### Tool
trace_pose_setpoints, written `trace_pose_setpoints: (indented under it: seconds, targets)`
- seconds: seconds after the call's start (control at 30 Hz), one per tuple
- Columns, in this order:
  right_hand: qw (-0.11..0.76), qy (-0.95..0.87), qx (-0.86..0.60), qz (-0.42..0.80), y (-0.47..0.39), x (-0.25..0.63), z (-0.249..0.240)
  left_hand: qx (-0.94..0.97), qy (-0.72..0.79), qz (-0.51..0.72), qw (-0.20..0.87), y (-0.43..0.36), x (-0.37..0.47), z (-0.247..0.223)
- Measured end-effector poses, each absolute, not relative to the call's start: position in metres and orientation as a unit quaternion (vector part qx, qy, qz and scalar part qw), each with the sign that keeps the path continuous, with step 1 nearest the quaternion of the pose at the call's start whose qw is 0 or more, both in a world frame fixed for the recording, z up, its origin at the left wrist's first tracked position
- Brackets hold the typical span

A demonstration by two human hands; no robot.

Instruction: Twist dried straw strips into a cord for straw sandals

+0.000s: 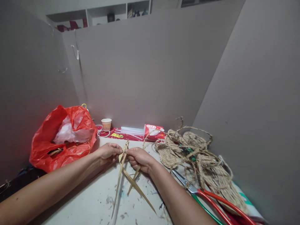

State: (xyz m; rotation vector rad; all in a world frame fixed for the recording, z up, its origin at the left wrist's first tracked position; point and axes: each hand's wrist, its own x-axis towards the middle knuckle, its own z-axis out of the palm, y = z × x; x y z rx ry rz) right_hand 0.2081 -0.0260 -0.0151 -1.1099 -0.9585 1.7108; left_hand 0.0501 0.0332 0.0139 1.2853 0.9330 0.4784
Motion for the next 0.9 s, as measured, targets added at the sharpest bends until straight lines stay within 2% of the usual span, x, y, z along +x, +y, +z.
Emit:
trace_pose_setpoints:
  seconds: [0.57,0.9]
  targets:
    - [0.419,-0.441,-0.536,0.586,-0.03,0.193,-0.015,0.589,0.43,0.174,0.662,0.032,0.051,0.009]
    - [0.407,-0.468,-0.608,0.496,-0.03,0.183,-0.015,0.63,0.445,0.284,0.57,0.014,0.052,-0.007]
